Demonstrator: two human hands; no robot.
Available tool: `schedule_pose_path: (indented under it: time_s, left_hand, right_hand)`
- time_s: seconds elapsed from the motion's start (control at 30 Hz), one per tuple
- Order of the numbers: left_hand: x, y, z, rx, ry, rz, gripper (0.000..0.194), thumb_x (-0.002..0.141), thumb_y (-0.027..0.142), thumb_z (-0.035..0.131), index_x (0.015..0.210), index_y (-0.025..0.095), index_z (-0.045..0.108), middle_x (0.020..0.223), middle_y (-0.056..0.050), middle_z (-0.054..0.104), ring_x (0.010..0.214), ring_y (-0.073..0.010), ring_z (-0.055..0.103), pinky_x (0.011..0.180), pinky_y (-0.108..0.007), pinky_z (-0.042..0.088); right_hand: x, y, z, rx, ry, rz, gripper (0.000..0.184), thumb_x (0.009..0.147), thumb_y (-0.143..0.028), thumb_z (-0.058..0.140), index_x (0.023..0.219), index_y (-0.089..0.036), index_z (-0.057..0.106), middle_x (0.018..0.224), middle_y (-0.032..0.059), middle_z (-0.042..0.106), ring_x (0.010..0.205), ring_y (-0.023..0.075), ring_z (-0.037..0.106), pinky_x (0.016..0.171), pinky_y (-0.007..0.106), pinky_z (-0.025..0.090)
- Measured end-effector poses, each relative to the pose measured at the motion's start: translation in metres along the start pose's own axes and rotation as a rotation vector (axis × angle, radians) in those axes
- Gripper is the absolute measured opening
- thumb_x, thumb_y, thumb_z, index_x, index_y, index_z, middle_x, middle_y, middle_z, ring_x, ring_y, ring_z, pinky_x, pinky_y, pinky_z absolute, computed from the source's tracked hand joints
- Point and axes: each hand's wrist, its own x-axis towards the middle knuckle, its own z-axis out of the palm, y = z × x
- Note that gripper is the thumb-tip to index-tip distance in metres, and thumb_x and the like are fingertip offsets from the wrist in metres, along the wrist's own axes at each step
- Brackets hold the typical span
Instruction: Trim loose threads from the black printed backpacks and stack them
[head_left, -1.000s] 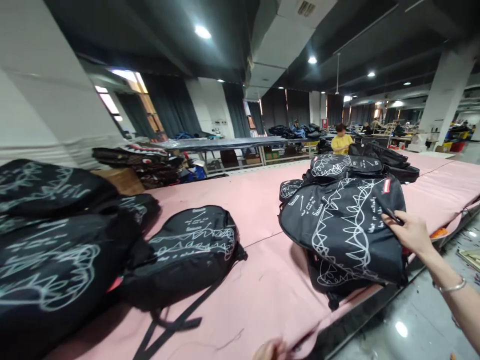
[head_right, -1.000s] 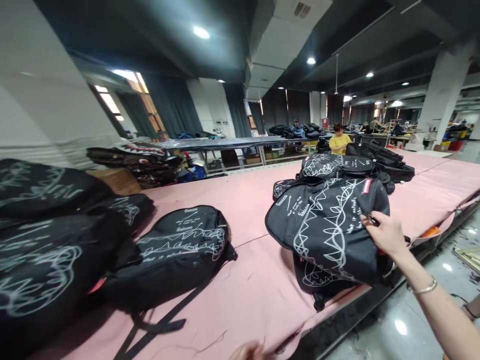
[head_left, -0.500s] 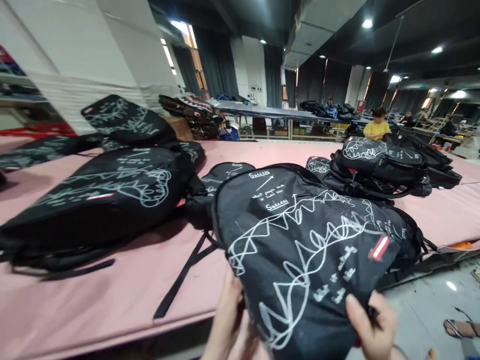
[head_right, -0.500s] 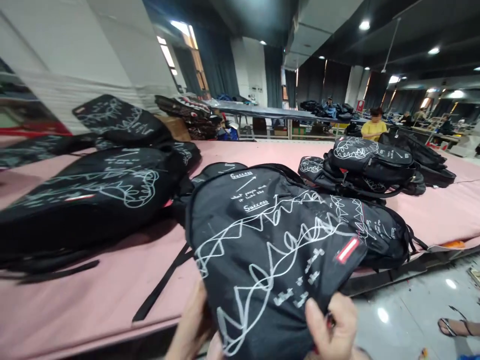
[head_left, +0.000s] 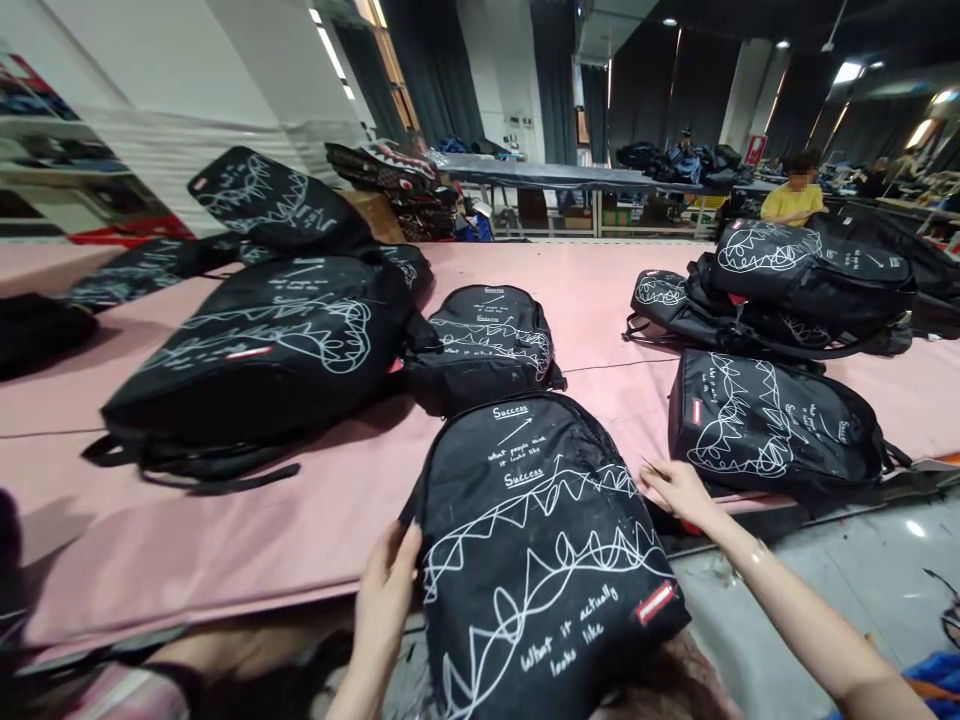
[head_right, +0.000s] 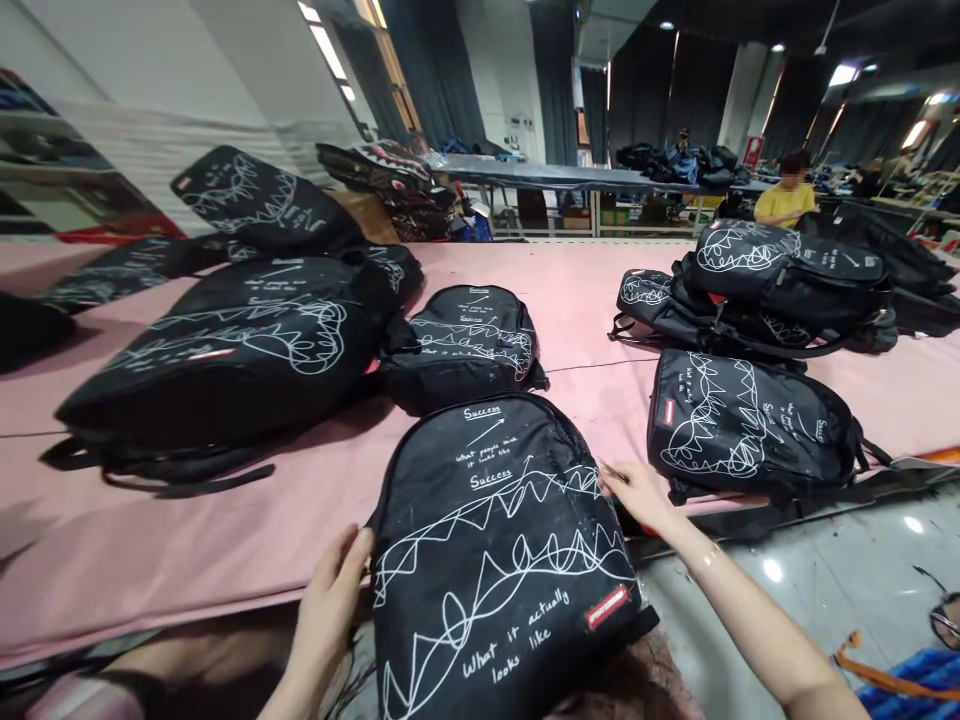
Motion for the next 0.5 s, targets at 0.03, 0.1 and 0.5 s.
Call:
schedule_pose_path:
  time_s: [0.03, 0.1, 0.5]
  left_hand:
    - [0.012, 0.008, 0.002, 0.026, -0.015, 0.003, 0.061, 0.071, 0.057, 0.048, 0.113, 0.014, 0.057, 0.105, -0.009, 0.065, 0.098, -0.0267, 0.059, 0.085, -0.037, 0.048]
    - [0.033, 0.020, 0.007, 0.068, -0.036, 0.001, 0.060, 0.067, 0.056, 0.054, 0.106, 0.012, 0.059, 0.094, -0.009, 0.067, 0.089, -0.0263, 0.061, 0.079, -0.037, 0.049]
    - [0.040, 0.018, 0.014, 0.325, -0.034, 0.024, 0.033, 0.073, 0.043, 0.050, 0.088, 0.015, 0.057, 0.070, -0.004, 0.062, 0.068, -0.0233, 0.060, 0.065, -0.035, 0.048]
  right_hand:
    - [0.023, -0.005, 0.007, -0.018, -0.006, 0.004, 0.029, 0.085, -0.037, 0.047, 0.074, -0.018, 0.067, 0.076, 0.0041, 0.069, 0.073, 0.0178, 0.063, 0.068, 0.026, 0.045]
    - [0.064, -0.013, 0.027, -0.054, -0.010, 0.032, 0.021, 0.083, -0.033, 0.052, 0.079, -0.018, 0.067, 0.086, 0.0064, 0.070, 0.082, 0.0205, 0.063, 0.073, 0.029, 0.044]
    - [0.099, 0.006, 0.073, 0.242, 0.090, 0.123, 0.037, 0.084, -0.046, 0.044, 0.084, -0.014, 0.064, 0.073, 0.0062, 0.067, 0.064, 0.0179, 0.060, 0.059, 0.027, 0.044]
